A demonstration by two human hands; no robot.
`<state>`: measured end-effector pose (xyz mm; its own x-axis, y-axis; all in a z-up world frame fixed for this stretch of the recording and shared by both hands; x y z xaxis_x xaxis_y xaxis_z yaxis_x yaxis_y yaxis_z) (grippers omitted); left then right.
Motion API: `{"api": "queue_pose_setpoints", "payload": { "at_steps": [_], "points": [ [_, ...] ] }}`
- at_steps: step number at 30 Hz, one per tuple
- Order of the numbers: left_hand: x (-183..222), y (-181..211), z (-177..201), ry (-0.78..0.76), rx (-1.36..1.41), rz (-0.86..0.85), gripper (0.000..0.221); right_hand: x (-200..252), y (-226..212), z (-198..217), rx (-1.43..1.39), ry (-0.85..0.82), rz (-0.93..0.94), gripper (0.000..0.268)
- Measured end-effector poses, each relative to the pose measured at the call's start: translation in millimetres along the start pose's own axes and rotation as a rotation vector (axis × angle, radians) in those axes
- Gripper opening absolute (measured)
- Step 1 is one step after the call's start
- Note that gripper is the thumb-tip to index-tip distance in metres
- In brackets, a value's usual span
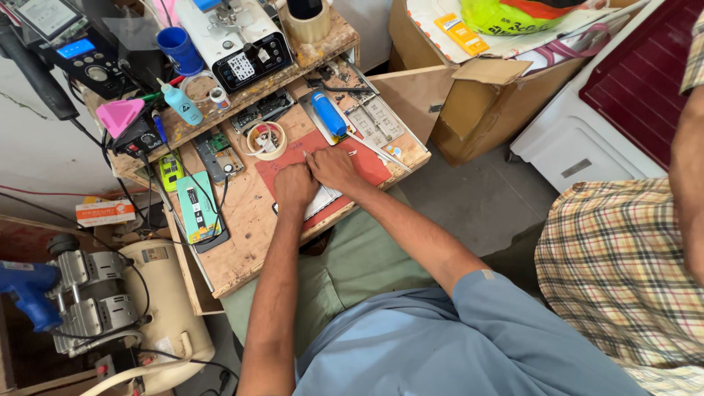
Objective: The person cleans the internal components and edges of a mobile phone chassis using a tool and a cloth before testing the fit of a replacement screen.
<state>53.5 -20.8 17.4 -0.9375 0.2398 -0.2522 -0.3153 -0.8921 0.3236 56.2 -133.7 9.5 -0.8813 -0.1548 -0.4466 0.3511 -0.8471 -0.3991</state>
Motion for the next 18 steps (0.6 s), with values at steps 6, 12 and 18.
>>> {"api": "queue_pose_setpoints", "payload": {
  "at_steps": [6,12,18],
  "points": [
    [0.3,-0.6,0.3,0.02,0.012,-0.012,0.03,-1.2,-0.6,1.6,-0.001,-0.004,-0.002,0.051],
    [2.0,-0.2,0.7,0.038,0.036,-0.023,0.03,-0.5,-0.5,3.8,-0.003,0.002,-0.013,0.05],
    [1.3,-1.1,-1.4,0.019,0.012,-0.034,0.029,0.2,-1.7,3.2,-0.008,0.003,-0.003,0.051]
  ]
}}
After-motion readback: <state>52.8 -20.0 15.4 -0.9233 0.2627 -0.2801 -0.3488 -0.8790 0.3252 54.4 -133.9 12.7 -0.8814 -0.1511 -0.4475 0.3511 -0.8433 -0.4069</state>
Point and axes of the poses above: each hand's wrist, its own x-axis away from the middle knuckle, its own z-axis out of the back of the hand, y = z × x, the point moved 6 cm from there along -x, towards the middle knuckle, and after that the axes turned 7 degrees about z, right-handed, at the moved point
